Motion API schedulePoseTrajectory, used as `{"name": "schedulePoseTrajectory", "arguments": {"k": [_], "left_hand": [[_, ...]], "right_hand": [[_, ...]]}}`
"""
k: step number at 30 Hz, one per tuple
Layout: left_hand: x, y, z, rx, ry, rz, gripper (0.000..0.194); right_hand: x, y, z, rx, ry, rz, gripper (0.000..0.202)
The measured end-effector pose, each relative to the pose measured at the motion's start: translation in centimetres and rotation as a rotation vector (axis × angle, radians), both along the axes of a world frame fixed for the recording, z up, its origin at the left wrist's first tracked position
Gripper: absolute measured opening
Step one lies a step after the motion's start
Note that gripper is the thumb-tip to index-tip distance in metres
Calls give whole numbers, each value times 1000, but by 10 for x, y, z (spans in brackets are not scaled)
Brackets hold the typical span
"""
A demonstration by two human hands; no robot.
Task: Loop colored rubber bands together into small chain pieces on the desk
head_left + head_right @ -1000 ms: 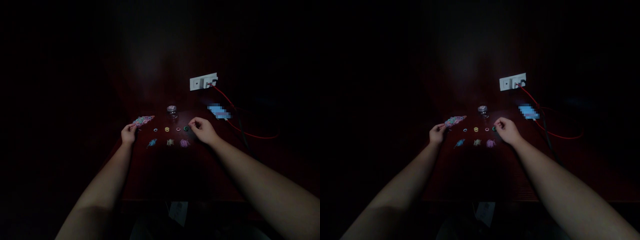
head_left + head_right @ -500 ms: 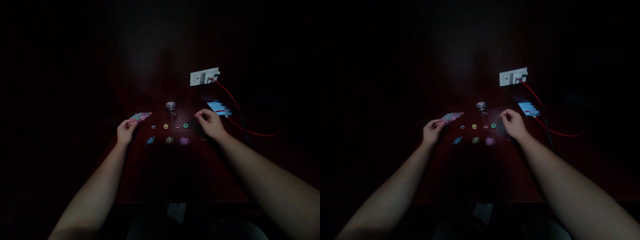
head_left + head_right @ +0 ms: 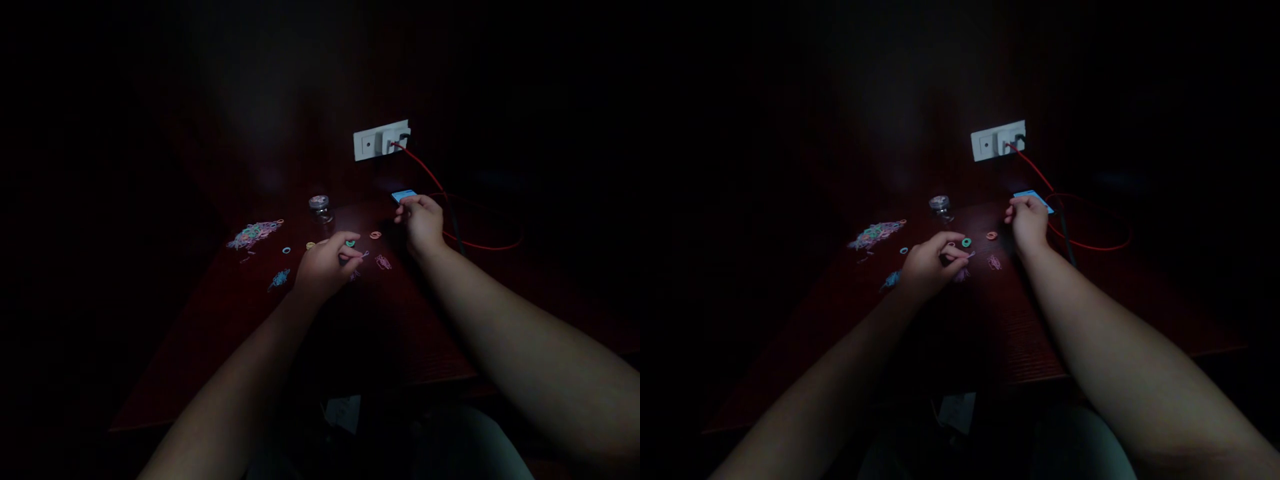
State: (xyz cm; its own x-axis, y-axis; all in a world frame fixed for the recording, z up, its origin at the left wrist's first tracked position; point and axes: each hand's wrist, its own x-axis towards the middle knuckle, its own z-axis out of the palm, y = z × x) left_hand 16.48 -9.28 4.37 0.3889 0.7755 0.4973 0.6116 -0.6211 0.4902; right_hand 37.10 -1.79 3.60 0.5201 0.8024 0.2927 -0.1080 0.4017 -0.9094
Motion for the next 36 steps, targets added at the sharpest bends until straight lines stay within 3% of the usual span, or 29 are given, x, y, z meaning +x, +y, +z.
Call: {"name": "schedulePoseTrajectory", "arguments": {"k": [6, 14, 27, 30, 36], "left_hand": [[3, 7, -2, 63, 72, 2, 36], [-13, 1, -8, 89, 131, 22, 34], [-24, 10, -17, 21, 131, -34, 33], [-24, 10, -16, 33, 120, -23, 33], [-25, 7, -10, 34, 34, 26, 26]], "right_hand": [[-6, -5, 4, -35, 26, 134, 14], [0, 1, -3, -22, 50, 33, 8], [-4, -3, -1, -28, 33, 88, 9], [-8, -6, -1, -42, -79, 203, 6], [-25, -30, 1, 48, -705, 684, 17]]}}
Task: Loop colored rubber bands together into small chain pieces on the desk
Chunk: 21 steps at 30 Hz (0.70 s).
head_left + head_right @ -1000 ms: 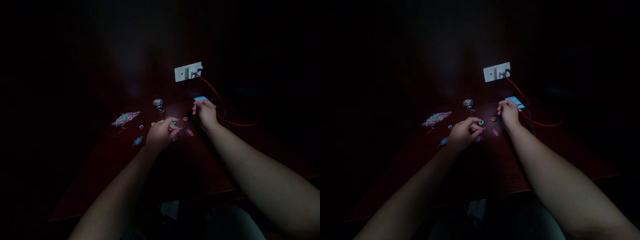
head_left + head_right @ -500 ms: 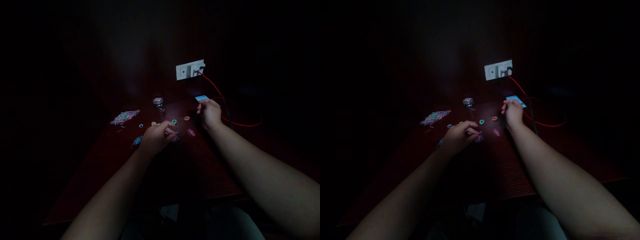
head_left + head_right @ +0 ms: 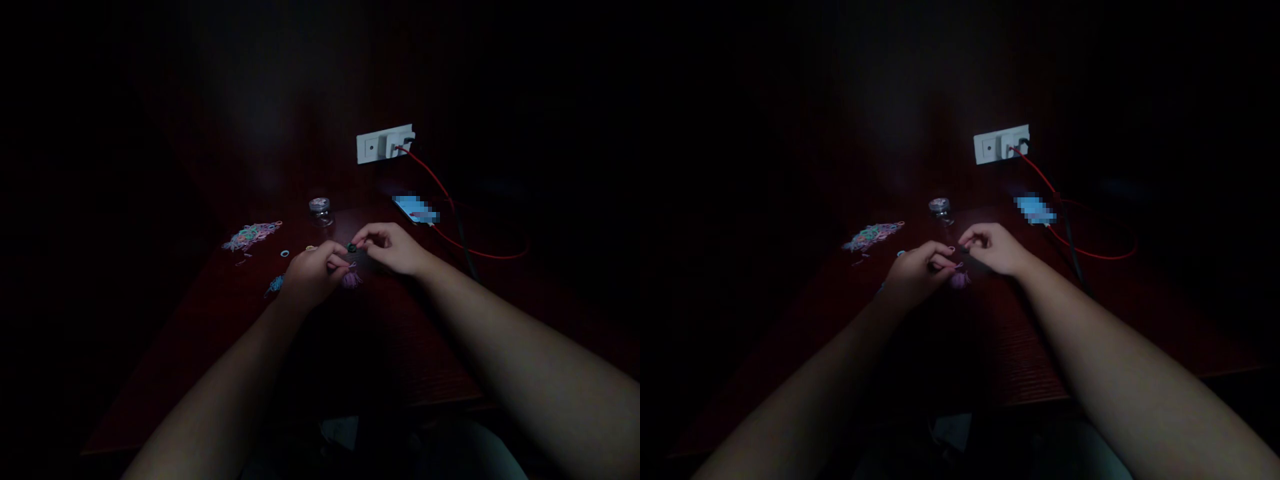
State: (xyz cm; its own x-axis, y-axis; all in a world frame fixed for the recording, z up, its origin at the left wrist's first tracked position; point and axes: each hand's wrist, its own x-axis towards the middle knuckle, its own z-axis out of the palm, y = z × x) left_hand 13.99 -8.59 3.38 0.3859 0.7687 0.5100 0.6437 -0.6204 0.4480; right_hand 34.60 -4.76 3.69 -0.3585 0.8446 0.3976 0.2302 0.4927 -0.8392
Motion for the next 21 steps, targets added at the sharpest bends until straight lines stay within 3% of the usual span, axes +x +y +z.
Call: {"name": "schedulePoseTrajectory", "arguments": {"k": [5, 21], "left_hand": [[0, -2, 6, -21, -70, 57, 19], [1, -1, 5, -36, -94, 63, 14]], "right_hand": [[-8, -8, -6, -1, -115, 177, 33], [-14, -11, -8, -109, 0, 145, 31]]}}
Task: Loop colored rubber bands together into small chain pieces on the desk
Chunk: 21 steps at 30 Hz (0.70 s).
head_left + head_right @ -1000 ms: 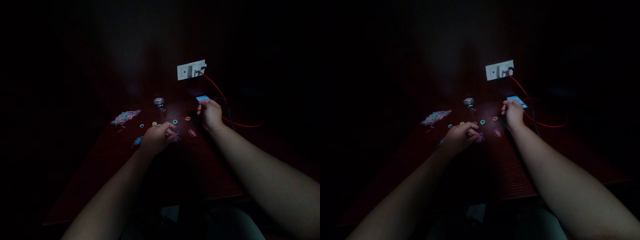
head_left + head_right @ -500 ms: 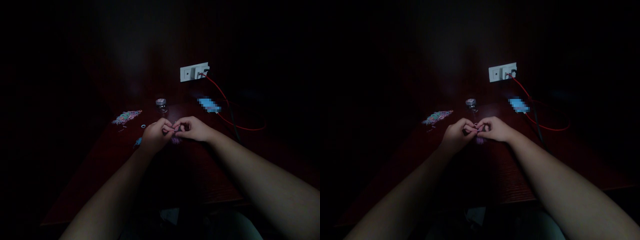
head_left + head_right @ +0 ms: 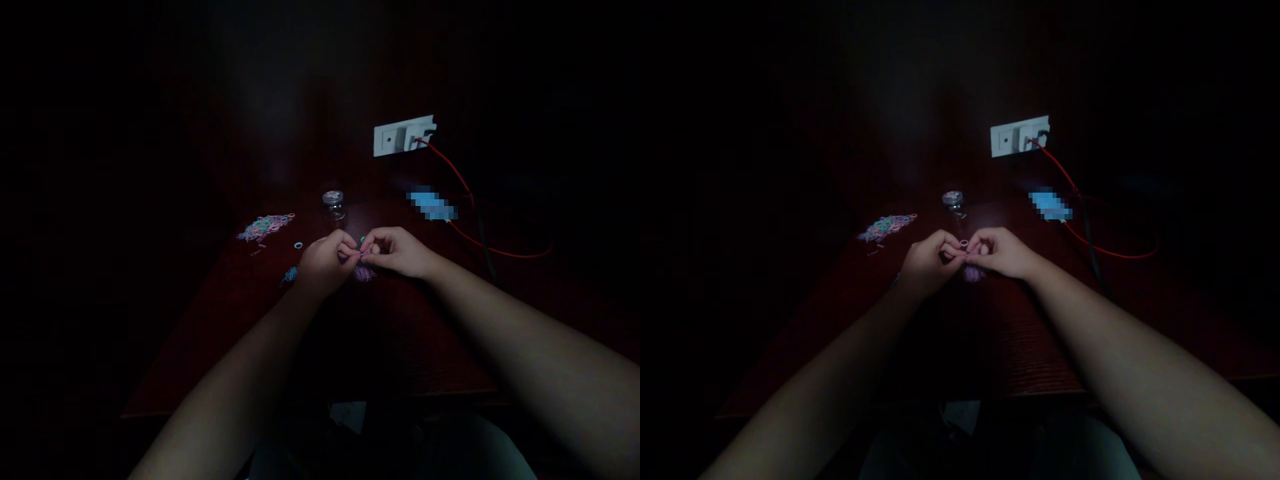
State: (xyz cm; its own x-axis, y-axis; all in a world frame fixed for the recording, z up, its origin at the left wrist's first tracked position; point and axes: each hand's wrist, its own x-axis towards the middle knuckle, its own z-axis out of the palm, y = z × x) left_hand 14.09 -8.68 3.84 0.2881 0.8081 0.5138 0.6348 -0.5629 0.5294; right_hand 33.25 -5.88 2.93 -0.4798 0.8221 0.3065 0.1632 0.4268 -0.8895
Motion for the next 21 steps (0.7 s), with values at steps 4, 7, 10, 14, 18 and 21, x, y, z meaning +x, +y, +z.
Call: {"name": "schedulePoseTrajectory", "arguments": {"k": [4, 7, 10, 14, 18, 21], "left_hand": [[0, 1, -1, 12, 4, 4, 15], [-1, 2, -1, 35, 8, 10, 15], [-3, 5, -2, 47, 12, -6, 14], [-5, 7, -4, 48, 26, -18, 14], [-6, 8, -5, 24, 27, -27, 15], [-6, 8, -6, 34, 21, -38, 15]], "right_hand": [[0, 3, -4, 18, -29, 6, 30], [0, 6, -6, 8, -32, -9, 29], [0, 5, -5, -7, -15, -13, 29], [1, 3, -4, -17, -46, -27, 28], [2, 5, -5, 5, -85, -32, 27], [2, 7, -6, 33, -99, -48, 27]]}}
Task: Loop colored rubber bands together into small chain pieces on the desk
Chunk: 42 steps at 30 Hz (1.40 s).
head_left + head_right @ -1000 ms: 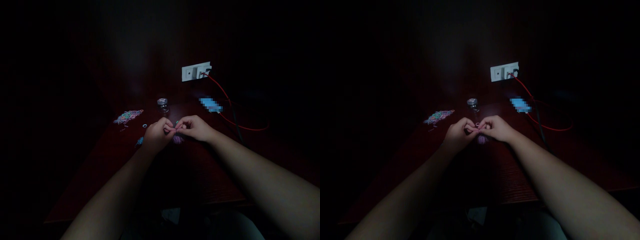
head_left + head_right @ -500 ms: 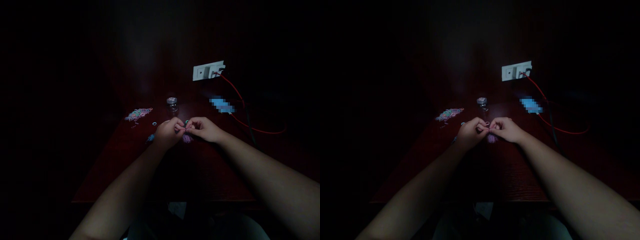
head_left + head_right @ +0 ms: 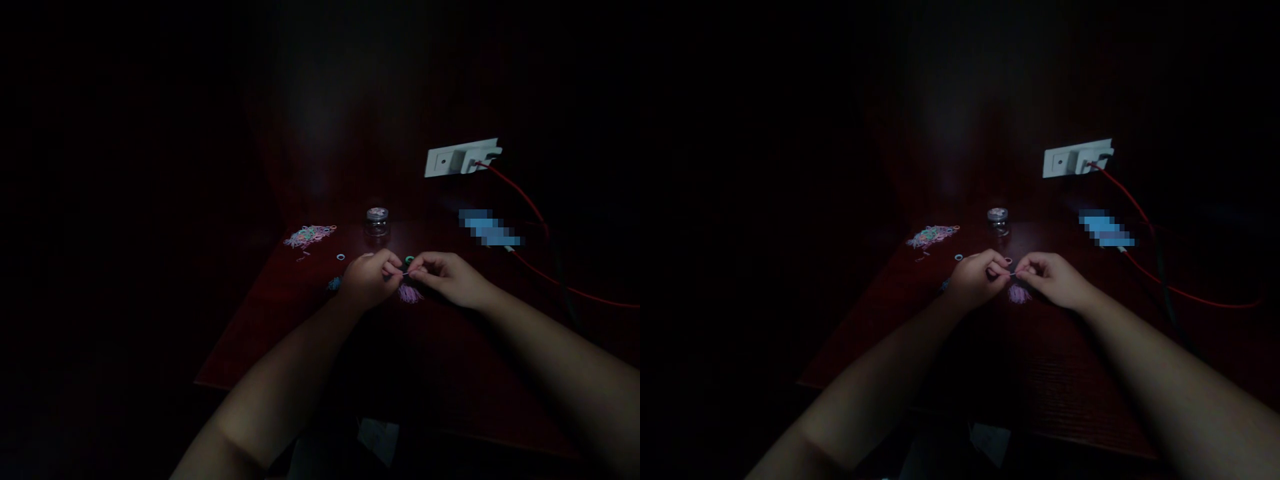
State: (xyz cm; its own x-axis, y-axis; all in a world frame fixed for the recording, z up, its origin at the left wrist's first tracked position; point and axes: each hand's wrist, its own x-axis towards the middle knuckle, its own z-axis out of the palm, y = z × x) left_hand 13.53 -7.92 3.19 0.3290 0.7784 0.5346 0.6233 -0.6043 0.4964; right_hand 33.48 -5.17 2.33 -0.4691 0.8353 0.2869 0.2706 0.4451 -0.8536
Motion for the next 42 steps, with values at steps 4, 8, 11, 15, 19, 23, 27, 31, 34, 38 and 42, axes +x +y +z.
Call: {"name": "schedulePoseTrajectory", "arguments": {"k": [4, 8, 11, 15, 19, 23, 27, 31, 34, 38, 42], "left_hand": [[1, -1, -2, 31, -11, -3, 15], [2, -2, -2, 49, -6, -14, 19], [2, -3, -1, 48, -12, -25, 21], [2, -3, -1, 73, -26, -33, 19], [2, -3, -1, 83, -19, -33, 19], [2, -3, -1, 96, -17, -34, 20], [1, -3, -2, 91, -31, -46, 22], [1, -1, -3, 93, -46, -67, 23], [1, 0, -4, 91, -61, -68, 22], [0, 3, -6, 69, -72, -75, 18], [-1, 5, -7, 62, -67, -46, 17]], "right_hand": [[1, 0, 1, 32, -31, -6, 26], [1, -1, 2, 33, -17, -8, 28], [1, -2, 1, 26, -4, -7, 29], [1, -1, -1, 37, -24, 9, 29], [1, -1, -1, 45, -20, 2, 28], [0, -3, 1, 54, -4, -1, 28], [-2, -5, 5, 37, 2, -12, 30], [-3, -8, 7, 32, 17, -9, 30], [-4, -9, 7, 34, 35, -17, 32], [-5, -9, 9, 33, 34, -20, 35], [-4, -8, 8, 32, 20, -25, 34]]}}
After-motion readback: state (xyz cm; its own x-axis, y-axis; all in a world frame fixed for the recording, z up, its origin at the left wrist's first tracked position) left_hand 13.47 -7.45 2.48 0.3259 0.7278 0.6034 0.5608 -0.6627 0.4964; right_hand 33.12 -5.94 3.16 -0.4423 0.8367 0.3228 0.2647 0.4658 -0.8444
